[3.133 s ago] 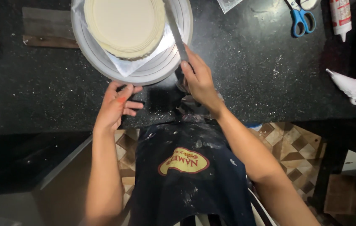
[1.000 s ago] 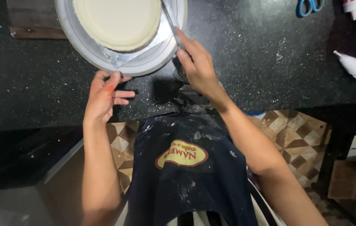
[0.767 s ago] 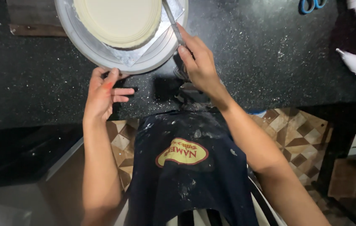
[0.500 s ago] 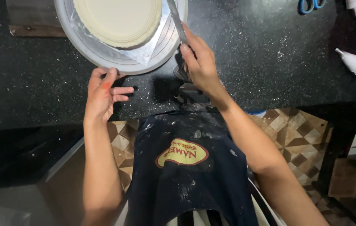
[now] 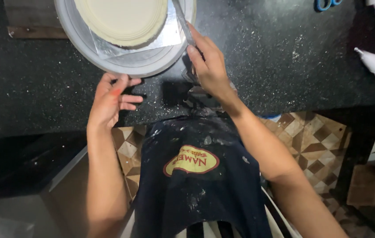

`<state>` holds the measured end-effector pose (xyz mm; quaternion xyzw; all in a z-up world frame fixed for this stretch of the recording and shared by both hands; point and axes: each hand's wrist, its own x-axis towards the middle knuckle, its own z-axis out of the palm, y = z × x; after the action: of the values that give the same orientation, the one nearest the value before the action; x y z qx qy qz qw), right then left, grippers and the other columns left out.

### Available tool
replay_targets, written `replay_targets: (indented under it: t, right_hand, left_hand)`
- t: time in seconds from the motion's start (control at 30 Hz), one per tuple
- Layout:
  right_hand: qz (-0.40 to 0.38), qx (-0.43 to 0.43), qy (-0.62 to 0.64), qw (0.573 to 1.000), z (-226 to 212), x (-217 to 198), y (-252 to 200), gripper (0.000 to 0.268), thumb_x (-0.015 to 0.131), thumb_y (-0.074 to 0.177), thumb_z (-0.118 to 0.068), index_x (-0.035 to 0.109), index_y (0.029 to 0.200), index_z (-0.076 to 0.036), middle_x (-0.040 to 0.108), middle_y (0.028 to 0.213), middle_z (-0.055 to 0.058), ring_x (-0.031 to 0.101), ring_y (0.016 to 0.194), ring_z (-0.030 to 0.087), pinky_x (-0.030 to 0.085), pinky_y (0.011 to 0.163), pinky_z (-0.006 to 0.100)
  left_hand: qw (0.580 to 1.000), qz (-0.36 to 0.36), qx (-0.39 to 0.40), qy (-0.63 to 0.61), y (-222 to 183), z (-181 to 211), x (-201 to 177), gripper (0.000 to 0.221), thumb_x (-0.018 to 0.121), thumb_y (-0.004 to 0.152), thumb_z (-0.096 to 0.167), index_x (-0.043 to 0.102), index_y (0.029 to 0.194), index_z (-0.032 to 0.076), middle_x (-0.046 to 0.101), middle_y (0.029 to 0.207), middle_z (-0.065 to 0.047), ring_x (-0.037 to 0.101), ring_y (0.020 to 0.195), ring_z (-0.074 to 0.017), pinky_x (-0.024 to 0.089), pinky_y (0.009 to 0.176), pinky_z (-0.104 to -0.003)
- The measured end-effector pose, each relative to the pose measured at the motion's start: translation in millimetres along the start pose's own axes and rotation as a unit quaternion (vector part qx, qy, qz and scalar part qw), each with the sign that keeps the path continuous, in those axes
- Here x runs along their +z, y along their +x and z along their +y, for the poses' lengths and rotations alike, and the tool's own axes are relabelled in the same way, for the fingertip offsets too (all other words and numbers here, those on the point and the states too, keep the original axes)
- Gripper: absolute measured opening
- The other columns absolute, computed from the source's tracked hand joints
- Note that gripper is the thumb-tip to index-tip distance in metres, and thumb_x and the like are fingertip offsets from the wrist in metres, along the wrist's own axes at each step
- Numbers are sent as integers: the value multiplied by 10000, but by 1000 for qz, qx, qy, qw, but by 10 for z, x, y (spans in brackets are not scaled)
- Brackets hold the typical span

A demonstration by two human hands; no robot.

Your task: The person smooths the frosting on a white cake set on a rotating turntable, holding a flat scraper against the cake side while turning the turntable with the other hand. They wipe the scraper with a dark cloth between passes, then lift the finished cake board off the turntable and set it on the counter beside other decorated cakes.

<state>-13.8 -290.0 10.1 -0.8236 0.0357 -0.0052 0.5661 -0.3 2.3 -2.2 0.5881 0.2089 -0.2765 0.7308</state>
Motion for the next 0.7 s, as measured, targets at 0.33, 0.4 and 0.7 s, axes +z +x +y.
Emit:
replay_targets:
  t: [0.33, 0.4, 0.7]
  right_hand:
    - [4, -3, 14, 1000, -58, -3, -2, 455, 573, 1097, -108, 515, 1548, -95, 566, 999, 51, 548, 796, 112, 482, 722, 270]
    - [-1, 44, 69, 997, -110, -27, 22, 452, 557, 1082, -114, 513, 1532, -96, 555, 1001, 50, 529, 732, 99, 464, 649, 259]
    - [-18, 4, 41, 999, -138, -38, 27, 454, 560, 1104, -112, 505, 1554, -92, 572, 1011, 50, 531, 750, 90, 471, 671, 251]
  left_hand:
    - [999, -13, -21, 28, 17, -62, -70, 437, 624, 1029, 356, 429, 1252, 33, 679, 1227, -222, 755, 732, -242, 587, 517, -268]
    - [1000, -4, 0, -4, 32, -57, -57, 437, 626, 1039, 345, 420, 1260, 29, 646, 1222, -235, 759, 741, -250, 581, 519, -276]
    - [997, -32, -29, 65, 6, 13, -25, 416, 604, 1037, 351, 465, 1260, 27, 715, 1218, -210, 741, 712, -220, 582, 506, -256]
